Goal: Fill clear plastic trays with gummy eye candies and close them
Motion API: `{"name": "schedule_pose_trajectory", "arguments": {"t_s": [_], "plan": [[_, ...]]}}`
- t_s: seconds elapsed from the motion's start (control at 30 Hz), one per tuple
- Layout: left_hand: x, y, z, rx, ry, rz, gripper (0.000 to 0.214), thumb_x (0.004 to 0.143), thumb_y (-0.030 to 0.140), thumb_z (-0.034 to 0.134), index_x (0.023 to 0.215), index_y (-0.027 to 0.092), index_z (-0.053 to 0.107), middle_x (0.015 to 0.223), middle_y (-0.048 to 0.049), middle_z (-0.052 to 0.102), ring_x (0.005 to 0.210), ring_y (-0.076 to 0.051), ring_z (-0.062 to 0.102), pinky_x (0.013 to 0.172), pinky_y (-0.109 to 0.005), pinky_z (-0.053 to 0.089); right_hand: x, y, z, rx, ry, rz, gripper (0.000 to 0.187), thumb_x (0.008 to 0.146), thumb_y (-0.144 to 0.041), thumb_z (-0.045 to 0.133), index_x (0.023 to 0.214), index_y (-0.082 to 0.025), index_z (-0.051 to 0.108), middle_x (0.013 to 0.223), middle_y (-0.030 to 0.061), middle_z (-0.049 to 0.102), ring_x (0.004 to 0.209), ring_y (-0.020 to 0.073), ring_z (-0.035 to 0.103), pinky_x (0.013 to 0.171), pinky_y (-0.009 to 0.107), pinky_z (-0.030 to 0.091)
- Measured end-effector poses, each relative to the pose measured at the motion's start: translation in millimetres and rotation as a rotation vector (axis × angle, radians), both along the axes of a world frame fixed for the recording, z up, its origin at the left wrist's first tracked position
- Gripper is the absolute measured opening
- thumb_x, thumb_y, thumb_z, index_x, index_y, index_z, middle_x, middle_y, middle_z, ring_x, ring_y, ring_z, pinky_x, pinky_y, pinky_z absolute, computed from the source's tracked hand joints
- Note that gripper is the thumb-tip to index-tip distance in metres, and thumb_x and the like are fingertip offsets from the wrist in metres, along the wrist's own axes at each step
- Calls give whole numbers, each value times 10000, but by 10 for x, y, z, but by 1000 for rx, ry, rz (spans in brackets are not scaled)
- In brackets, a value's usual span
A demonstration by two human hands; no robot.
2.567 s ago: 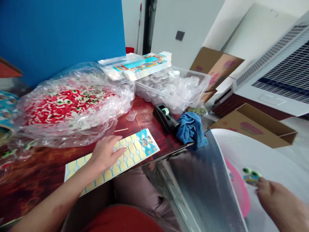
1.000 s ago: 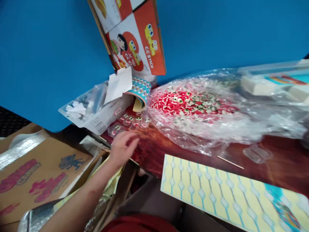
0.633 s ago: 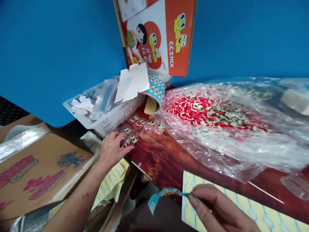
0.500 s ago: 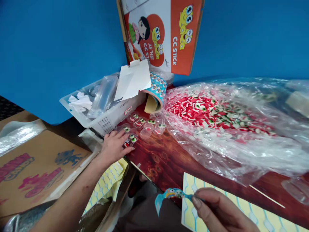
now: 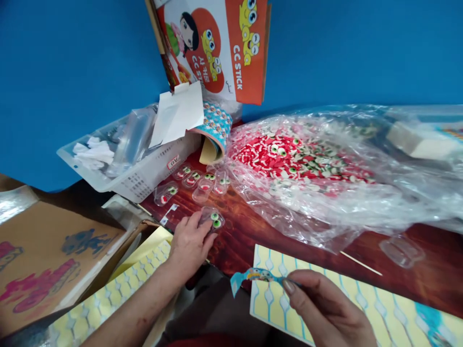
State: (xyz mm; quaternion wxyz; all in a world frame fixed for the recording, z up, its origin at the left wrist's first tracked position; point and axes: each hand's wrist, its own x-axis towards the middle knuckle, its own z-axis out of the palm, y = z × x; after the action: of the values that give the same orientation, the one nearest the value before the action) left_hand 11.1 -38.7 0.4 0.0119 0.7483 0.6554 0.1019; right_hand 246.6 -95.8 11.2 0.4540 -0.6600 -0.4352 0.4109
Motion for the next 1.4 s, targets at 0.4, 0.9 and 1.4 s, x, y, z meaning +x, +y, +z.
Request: {"name": "schedule_pose_trajectory", "arguments": {"t_s": [0.4,0.9,1.4], "plan": [[-7,-295,275,-357,-1161,92,349,833,444,466,1020,194,622,882,-68,653,701,-143,589,610,-265,491,-115,203,202,-28,123,104,191,628,-375,711,648,-208,621,498,-14,535,470,109,463,433,215,389],[172,-110,49,-335,-749,149,304,796,270,481,1096,234,519,634,39,617,565,-130,555,560,-231,390,-510,1074,71,54,-493,481,93,691,-210,551,599,-195,559,467,-44,511,431,88,425,425,213,297],[205,86,241,-251,-376,-19,190,840,266,434,895,262,615,822,15,703,761,-174,648,652,-261,420,-453,1062,92,75,-398,457,104,701,-255,545,618,-195,529,480,-50,471,438,89,406,412,209,292]]}}
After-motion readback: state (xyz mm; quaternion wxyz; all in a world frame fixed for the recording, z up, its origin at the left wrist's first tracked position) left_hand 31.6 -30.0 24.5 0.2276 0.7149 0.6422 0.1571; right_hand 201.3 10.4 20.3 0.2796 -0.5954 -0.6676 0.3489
